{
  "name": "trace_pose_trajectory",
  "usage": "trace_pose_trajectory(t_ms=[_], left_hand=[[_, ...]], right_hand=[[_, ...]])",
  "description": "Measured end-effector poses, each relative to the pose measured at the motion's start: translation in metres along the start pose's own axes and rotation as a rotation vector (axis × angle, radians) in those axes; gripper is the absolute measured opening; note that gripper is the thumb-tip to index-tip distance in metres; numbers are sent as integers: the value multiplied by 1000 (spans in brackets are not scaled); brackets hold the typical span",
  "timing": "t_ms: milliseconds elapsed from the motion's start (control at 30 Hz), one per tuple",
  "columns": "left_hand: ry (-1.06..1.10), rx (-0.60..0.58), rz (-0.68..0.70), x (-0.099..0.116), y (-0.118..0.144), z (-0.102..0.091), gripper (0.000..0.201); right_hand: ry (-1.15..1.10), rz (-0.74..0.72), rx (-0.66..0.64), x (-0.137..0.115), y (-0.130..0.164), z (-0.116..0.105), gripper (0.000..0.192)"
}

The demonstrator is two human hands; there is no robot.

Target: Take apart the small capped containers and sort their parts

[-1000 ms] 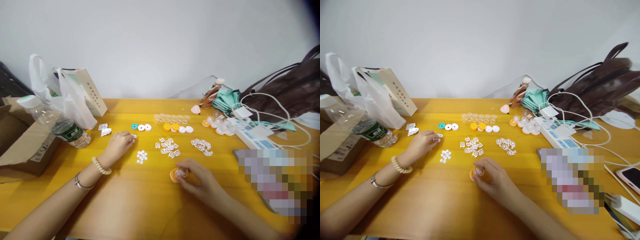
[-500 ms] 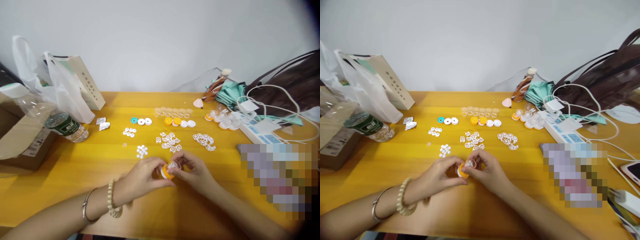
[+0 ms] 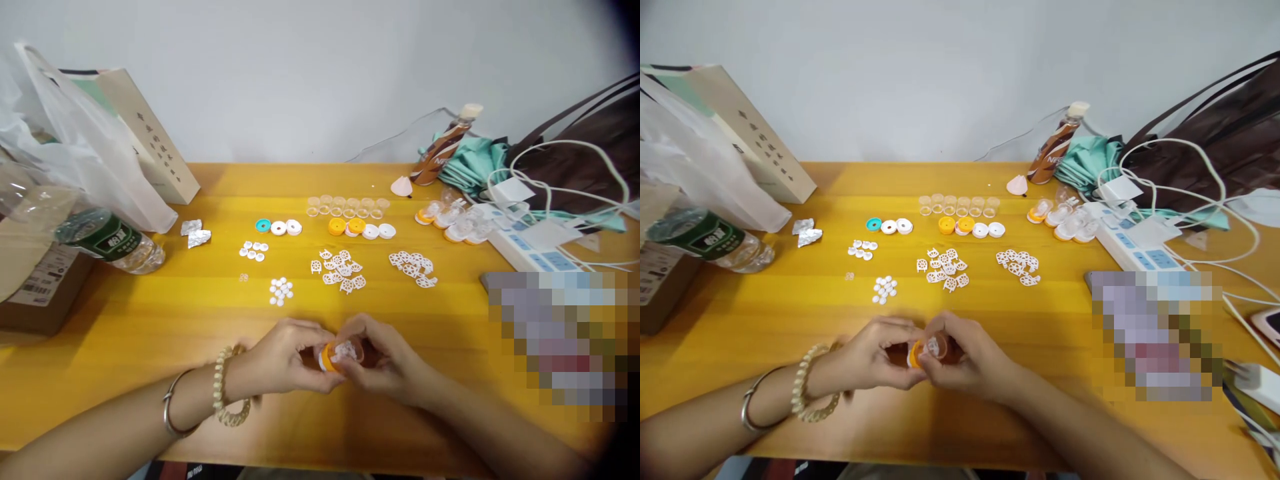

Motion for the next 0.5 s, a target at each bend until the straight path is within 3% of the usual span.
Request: trace_pose_trajectory(t_ms=[100,167,233,267,400,500], left_hand=[[53,-11,-12,-2,1,2,19],[14,35,-35,-4,1,1,22],[-40,67,-45,-6,2,2,25],[-63,72,-43,-6,2,2,25],[-115,80,-6,-5,3,4,23],[-121,85,5,-4,4,4,23]], right_hand=[[28,-187,-86,-9,0,-4,13],[36,-237,-76,-11,0,-8,37],[82,-198,-12,-7,0,-11,60],[124,-157,5,-5,1,-11,62],[237,-76,11,0,3,-6,38],[207,-111,69,-3,2,-9,51]])
Point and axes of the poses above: each hand's wrist, its own y-axis away from the middle knuckle, its own z-axis out of the palm, x = y × z, the point moved 4 cm from there along -y, towards the middle knuckle, and after that the axes turned 12 degrees about x, right-handed, at the moved point
